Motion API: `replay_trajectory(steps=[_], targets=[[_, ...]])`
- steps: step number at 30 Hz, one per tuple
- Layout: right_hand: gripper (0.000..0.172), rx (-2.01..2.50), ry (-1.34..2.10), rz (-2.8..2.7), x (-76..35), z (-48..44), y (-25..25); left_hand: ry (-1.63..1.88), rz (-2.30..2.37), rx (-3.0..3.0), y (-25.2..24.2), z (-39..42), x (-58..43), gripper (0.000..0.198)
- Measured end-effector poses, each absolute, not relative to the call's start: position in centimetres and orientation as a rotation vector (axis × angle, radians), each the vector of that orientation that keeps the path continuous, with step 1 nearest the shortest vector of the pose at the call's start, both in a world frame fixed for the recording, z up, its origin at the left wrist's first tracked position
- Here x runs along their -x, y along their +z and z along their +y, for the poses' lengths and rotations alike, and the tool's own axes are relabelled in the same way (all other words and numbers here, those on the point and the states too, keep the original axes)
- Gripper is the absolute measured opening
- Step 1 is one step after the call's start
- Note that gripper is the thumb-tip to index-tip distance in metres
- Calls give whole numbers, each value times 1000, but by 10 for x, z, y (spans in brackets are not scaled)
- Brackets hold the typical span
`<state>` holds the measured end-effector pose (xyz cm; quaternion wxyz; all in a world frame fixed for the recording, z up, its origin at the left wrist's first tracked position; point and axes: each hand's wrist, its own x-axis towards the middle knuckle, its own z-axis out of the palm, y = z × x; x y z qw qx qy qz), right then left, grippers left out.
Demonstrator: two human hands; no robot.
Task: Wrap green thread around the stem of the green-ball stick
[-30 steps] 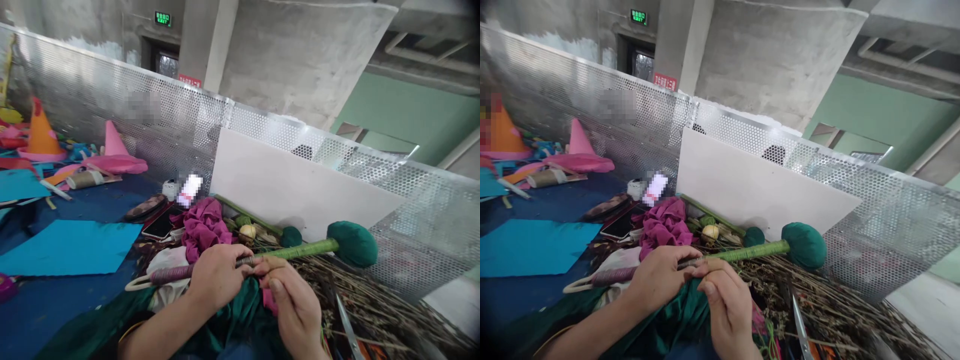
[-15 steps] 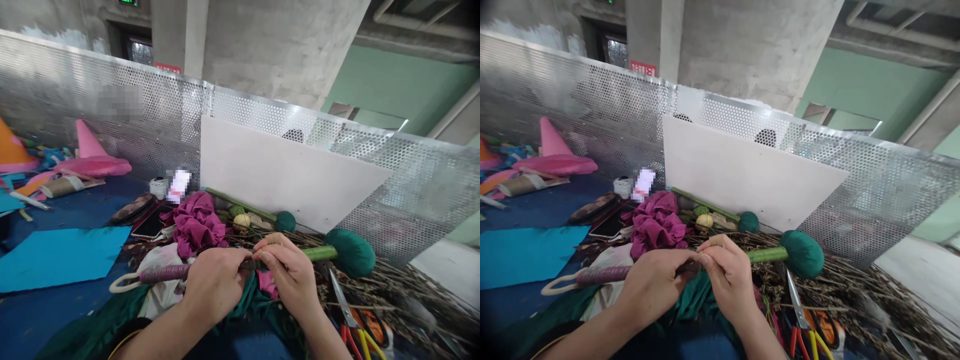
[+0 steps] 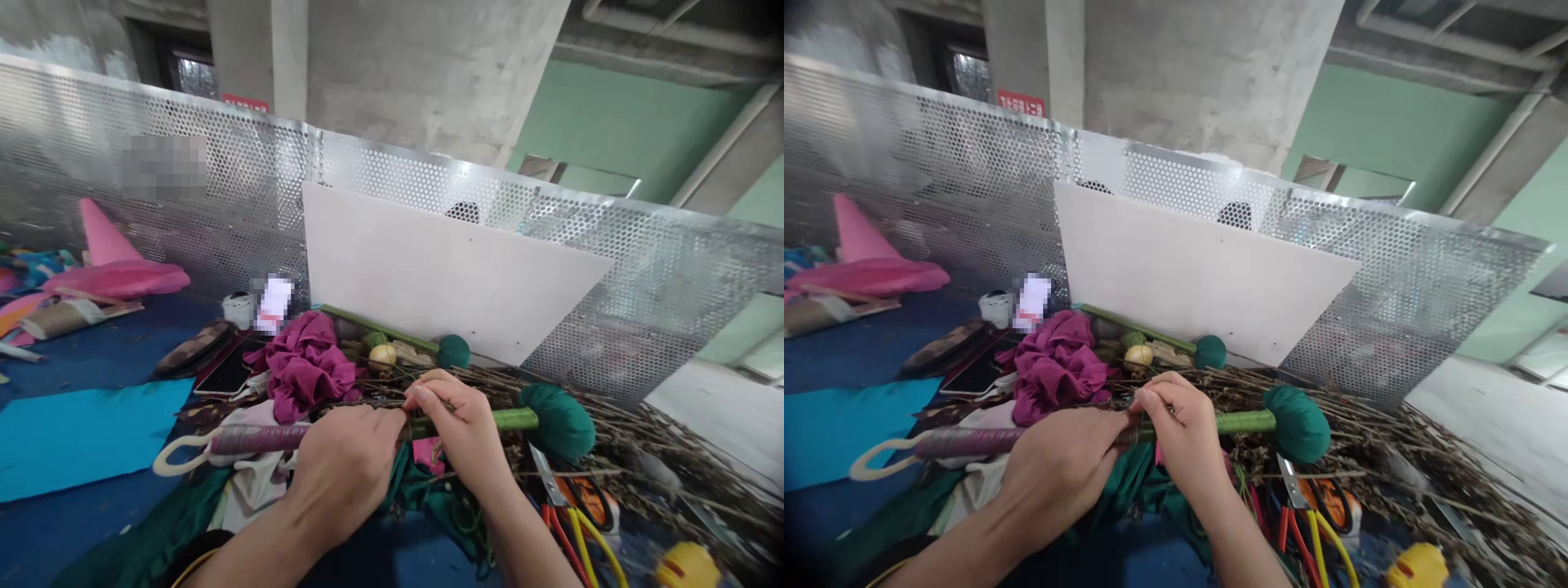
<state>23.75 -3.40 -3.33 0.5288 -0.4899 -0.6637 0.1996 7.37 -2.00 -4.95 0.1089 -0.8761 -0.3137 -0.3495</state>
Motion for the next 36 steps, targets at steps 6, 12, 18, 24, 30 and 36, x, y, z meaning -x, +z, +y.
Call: replay_trajectory(steps=[6, 12, 18, 24, 30, 36], targets=[[28, 1202, 521, -1573, -238, -33, -31, -1003, -752, 2576, -51, -18, -73, 23], [28, 1240, 550, -1598, -237, -32, -33, -994, -665, 2558, -47, -16, -72, 29], [24, 1193, 714, -1504, -255, -38, -22, -1016, -770, 2589, -43, -13, -65, 27], [28, 1218, 985, -1195, -316, -60, -4, -1093, -955, 2562, -39, 2, -49, 24], [34, 1328, 633, -927, -381, -65, -10, -1020, -1221, 2679, -29, 12, -33, 25], [34, 1402, 449, -896, -407, -44, -30, -1021, -1573, 2888, -18, 14, -26, 27]])
